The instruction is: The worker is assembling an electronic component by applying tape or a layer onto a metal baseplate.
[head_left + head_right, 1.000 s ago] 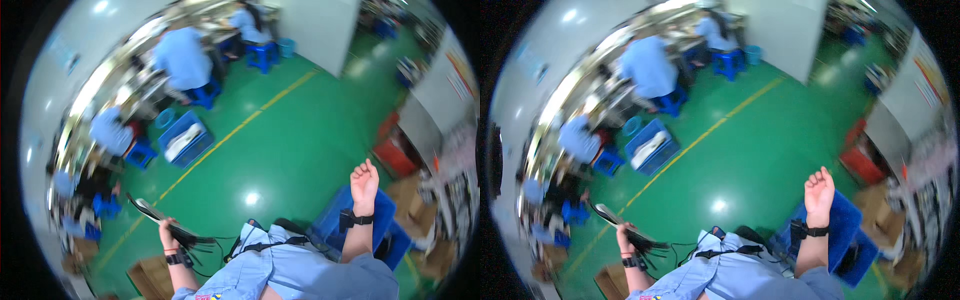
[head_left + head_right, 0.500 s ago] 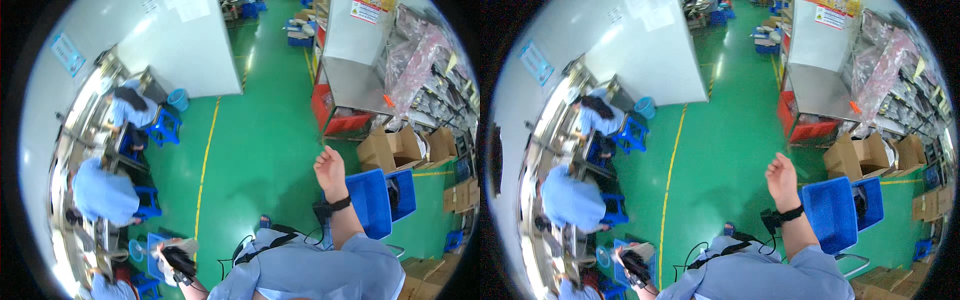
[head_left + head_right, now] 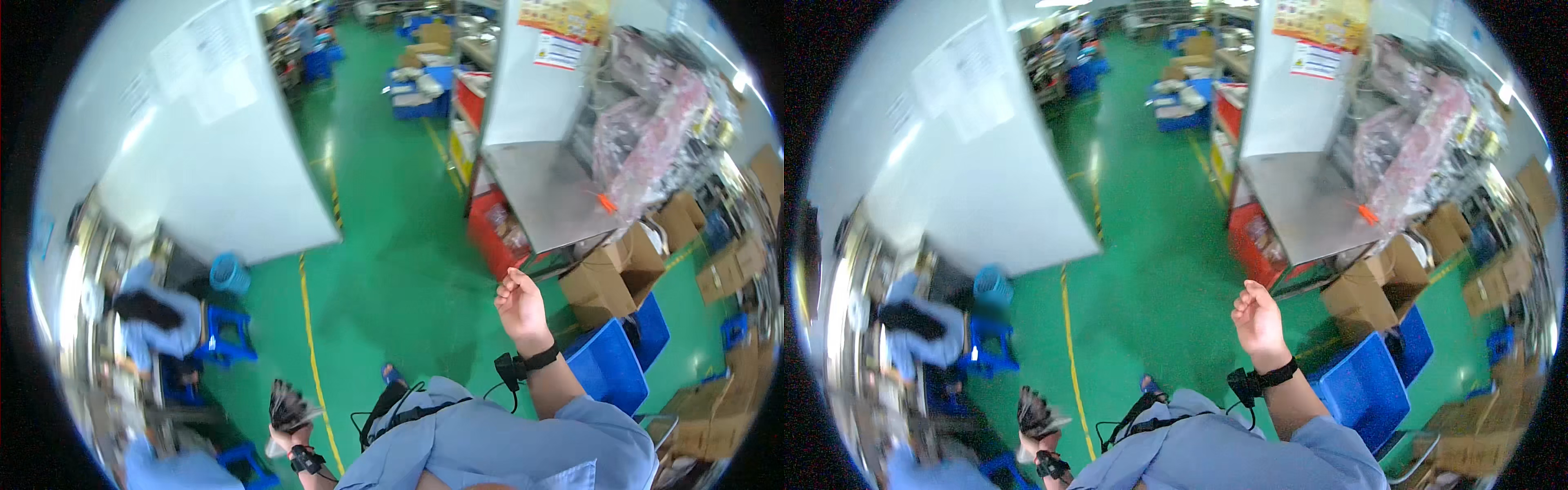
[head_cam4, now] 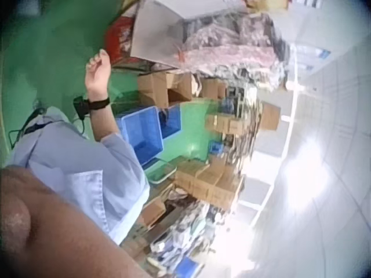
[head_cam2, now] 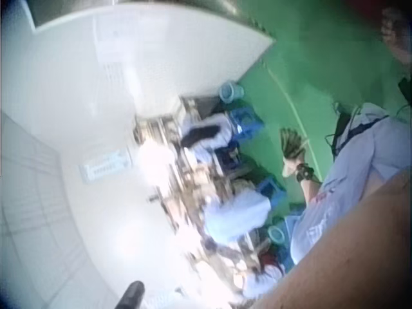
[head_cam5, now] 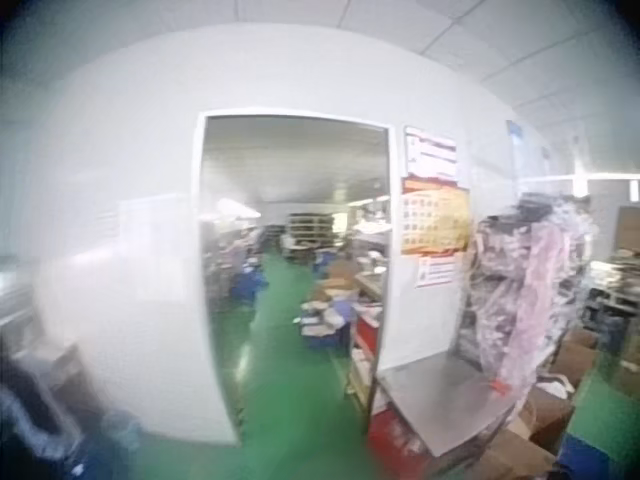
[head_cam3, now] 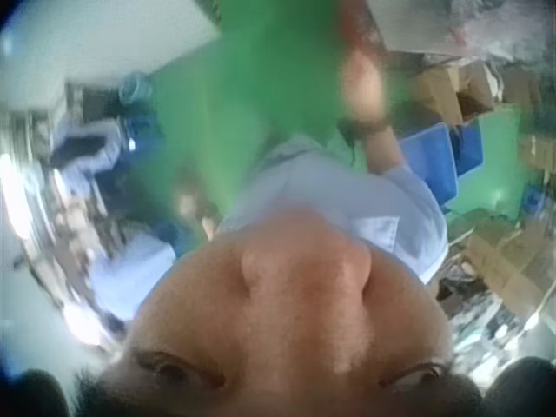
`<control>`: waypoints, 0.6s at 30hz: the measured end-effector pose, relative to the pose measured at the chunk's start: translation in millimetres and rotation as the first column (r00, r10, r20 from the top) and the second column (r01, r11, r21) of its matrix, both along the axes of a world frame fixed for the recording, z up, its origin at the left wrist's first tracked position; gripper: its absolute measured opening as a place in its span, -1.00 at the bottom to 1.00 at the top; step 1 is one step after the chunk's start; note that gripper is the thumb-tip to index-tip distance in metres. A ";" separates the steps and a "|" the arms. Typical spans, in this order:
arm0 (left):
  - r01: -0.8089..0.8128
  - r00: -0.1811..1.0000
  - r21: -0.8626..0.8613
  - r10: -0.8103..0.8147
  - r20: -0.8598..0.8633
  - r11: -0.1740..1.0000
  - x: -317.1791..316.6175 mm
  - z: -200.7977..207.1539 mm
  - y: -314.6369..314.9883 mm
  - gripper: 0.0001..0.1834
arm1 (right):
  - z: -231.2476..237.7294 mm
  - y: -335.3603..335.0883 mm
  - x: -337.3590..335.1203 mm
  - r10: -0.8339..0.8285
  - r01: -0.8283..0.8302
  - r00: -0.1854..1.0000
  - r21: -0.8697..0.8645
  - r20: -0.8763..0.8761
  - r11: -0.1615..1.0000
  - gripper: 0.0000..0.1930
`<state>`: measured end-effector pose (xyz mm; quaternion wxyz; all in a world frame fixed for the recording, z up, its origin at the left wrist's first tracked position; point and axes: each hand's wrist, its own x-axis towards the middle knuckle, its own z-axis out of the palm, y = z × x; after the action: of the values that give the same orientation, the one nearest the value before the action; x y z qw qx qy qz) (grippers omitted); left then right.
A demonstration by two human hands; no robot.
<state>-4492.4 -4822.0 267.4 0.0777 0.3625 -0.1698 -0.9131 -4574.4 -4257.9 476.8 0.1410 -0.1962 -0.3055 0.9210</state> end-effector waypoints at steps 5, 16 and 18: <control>0.351 0.905 -0.728 -0.412 0.104 0.588 -332.4 20.4 30.1 -0.46 | 41.3 39.5 -76.7 -0.335 0.361 0.931 0.231 -0.142 0.904 -0.92; -0.074 0.351 -0.980 -0.925 0.146 -0.183 -745.1 113.6 384.7 -0.13 | -5.4 172.4 -276.7 -0.829 0.826 0.559 -0.069 -0.016 0.559 -0.96; -0.303 0.423 -0.886 -0.883 0.205 -0.351 -765.7 155.2 429.3 -0.13 | 19.3 188.2 -357.6 -0.812 0.809 0.583 -0.079 -0.022 0.583 -0.90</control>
<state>-5258.1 -4392.7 422.7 0.0410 -0.3372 -0.8429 -0.4172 -4932.0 -4069.7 496.1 0.5479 -0.2922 -0.1506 0.7693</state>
